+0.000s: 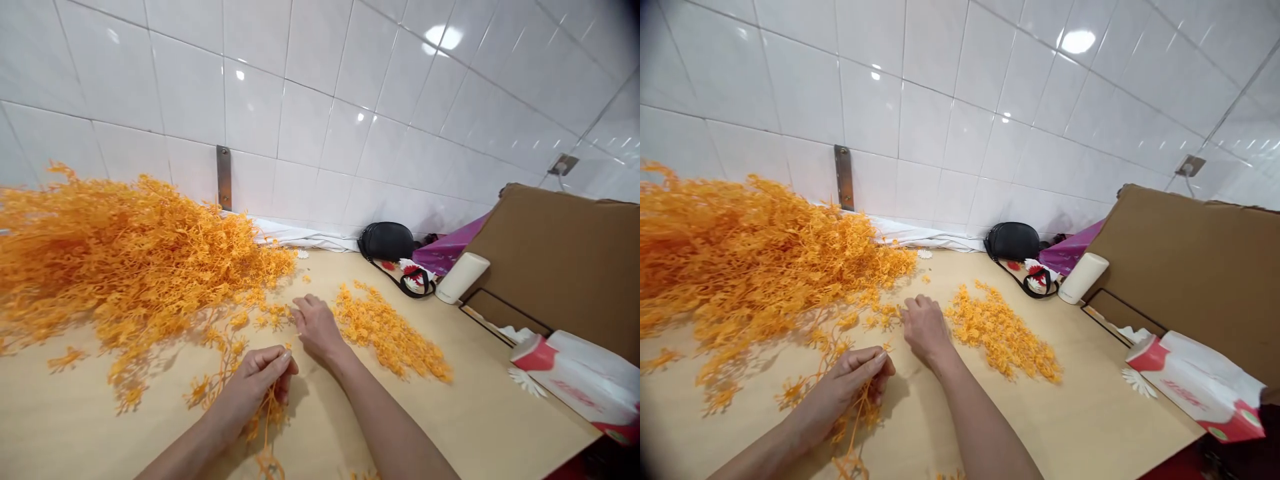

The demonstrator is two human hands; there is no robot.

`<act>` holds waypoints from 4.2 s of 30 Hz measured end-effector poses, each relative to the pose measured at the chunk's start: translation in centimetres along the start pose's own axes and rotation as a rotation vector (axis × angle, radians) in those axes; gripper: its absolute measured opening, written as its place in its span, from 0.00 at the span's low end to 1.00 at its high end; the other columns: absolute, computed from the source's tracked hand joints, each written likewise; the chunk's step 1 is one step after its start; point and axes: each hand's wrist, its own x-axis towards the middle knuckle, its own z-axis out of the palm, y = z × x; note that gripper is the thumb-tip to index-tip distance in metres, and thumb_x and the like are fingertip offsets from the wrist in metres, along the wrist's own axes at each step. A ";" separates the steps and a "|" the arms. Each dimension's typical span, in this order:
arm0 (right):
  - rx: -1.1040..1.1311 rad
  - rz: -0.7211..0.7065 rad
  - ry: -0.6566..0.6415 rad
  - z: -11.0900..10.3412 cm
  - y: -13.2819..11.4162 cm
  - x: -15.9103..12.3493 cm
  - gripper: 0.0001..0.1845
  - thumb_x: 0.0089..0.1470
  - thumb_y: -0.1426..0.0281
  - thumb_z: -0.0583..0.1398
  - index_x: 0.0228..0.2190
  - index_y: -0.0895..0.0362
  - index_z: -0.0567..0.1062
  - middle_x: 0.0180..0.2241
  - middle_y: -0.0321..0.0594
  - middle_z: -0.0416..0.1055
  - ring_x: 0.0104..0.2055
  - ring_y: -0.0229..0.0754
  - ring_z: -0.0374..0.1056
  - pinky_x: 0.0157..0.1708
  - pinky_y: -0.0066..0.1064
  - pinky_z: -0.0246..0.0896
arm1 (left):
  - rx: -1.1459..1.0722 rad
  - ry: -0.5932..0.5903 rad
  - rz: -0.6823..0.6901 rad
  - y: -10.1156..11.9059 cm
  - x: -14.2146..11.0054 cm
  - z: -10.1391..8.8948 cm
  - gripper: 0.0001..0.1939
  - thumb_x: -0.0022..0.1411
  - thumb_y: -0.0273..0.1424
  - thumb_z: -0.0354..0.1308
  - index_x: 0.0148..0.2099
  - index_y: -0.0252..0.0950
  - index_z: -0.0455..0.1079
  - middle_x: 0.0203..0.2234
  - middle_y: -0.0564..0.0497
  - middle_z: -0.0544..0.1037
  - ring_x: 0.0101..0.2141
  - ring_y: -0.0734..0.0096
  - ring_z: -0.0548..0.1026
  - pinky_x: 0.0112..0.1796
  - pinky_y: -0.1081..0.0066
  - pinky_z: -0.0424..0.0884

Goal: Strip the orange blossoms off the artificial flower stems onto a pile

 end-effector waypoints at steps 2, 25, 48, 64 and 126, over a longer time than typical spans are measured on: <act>0.117 -0.070 -0.068 0.6 -1.0 -0.1 0.10 0.54 0.70 0.49 0.31 0.56 0.69 0.30 0.39 0.63 0.34 0.38 0.58 0.35 0.29 0.52 | 0.014 -0.002 0.013 0.0 0.0 0.3 0.16 0.50 0.41 0.54 0.22 0.32 0.65 0.12 0.54 0.63 0.16 0.79 0.62 0.20 0.77 0.57; 1.345 0.117 -0.577 -1.8 -4.8 -0.2 0.09 0.42 0.66 0.60 0.24 0.59 0.70 0.25 0.34 0.66 0.27 0.34 0.60 0.28 0.26 0.54 | -0.614 0.267 0.061 1.9 1.1 -3.2 0.18 0.51 0.43 0.52 0.41 0.37 0.66 0.36 0.49 0.70 0.31 0.72 0.70 0.30 0.71 0.67; 1.794 0.318 -0.366 -1.9 -2.5 0.1 0.20 0.43 0.67 0.58 0.42 0.53 0.69 0.42 0.42 0.66 0.41 0.41 0.62 0.39 0.32 0.55 | -0.506 -0.028 -0.064 0.8 1.0 -2.6 0.07 0.49 0.28 0.58 0.31 0.32 0.64 0.16 0.56 0.65 0.20 0.75 0.70 0.28 0.72 0.65; 1.539 0.529 -0.222 -0.6 -0.3 1.0 0.13 0.34 0.64 0.65 0.24 0.60 0.74 0.19 0.31 0.61 0.19 0.28 0.54 0.22 0.24 0.51 | -0.438 0.172 -0.252 0.2 1.6 -2.9 0.19 0.41 0.26 0.63 0.35 0.34 0.59 0.20 0.52 0.73 0.18 0.78 0.68 0.30 0.68 0.67; 1.260 0.462 -0.260 -1.7 -2.4 0.9 0.17 0.41 0.56 0.58 0.24 0.58 0.68 0.13 0.28 0.57 0.15 0.30 0.54 0.16 0.23 0.46 | -0.581 0.211 -0.018 -0.7 2.2 -3.1 0.09 0.50 0.33 0.57 0.28 0.33 0.61 0.10 0.59 0.62 0.12 0.82 0.59 0.23 0.74 0.63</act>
